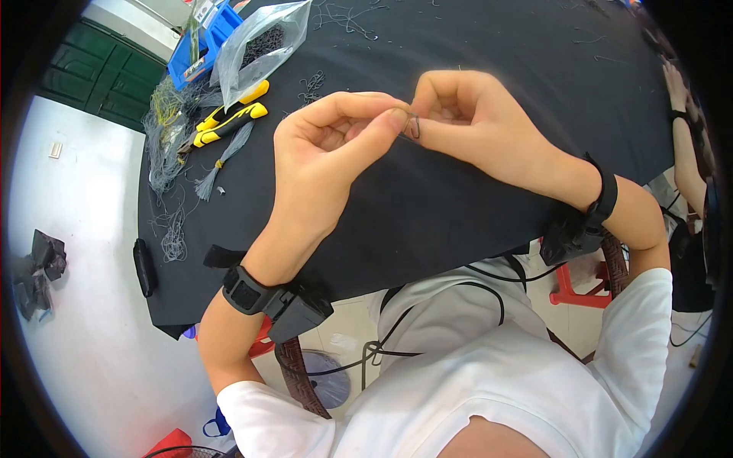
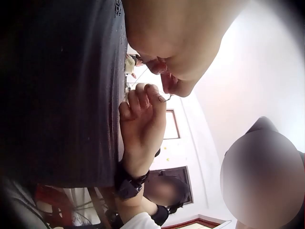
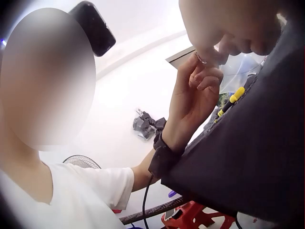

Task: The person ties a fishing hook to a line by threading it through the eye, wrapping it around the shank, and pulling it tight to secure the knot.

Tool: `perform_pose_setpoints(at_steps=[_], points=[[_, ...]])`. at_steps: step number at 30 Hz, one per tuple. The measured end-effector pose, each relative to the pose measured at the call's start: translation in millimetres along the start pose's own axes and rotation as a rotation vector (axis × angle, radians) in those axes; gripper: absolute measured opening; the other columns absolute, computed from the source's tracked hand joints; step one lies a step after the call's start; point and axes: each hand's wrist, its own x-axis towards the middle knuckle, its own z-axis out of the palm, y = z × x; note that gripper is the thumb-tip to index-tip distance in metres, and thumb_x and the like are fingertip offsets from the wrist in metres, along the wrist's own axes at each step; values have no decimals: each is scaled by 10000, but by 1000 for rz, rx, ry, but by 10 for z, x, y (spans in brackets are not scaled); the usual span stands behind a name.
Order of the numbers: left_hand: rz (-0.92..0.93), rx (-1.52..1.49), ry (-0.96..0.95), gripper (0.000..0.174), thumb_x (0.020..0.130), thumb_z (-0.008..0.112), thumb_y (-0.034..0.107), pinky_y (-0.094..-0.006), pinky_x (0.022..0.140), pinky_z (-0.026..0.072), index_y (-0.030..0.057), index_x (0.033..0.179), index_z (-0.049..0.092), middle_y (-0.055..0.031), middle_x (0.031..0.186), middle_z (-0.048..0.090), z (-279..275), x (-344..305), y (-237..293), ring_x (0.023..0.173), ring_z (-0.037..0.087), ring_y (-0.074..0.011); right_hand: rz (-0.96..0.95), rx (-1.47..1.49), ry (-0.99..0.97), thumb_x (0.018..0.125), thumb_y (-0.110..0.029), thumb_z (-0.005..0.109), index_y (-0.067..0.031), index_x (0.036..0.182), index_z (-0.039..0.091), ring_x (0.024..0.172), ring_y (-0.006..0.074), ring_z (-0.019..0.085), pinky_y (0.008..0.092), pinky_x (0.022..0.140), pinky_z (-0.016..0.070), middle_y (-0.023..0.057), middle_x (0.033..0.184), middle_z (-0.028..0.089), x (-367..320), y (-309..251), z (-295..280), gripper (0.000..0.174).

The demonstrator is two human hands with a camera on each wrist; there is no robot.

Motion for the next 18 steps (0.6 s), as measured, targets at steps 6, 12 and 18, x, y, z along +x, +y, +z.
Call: perform_pose_setpoints(at_steps=[6,12,18], points=[[-31,-52,59,144,803,635,0,-195,749,472,-37,943,638,-89,905,656,-26,11,-3,820,611,-96,-6,33,-19,785,-115,611,-25,721,546,528,8,418,178,474,317,-49,591,478,-42,-49,56,129],[-16,-26,123,147,808,639,17,-180,716,460,-39,944,638,-78,878,655,32,32,-6,782,601,-76,-149,-171,4,763,-83,610,-40,711,545,520,34,341,210,463,277,-49,565,389,-66,-89,112,94],[29,122,120,118,789,653,11,-139,557,360,-38,897,657,-9,783,614,28,46,-54,624,461,-3,-479,-423,117,738,-66,624,-46,740,567,522,45,366,206,461,285,-25,576,408,-73,-81,112,60]])
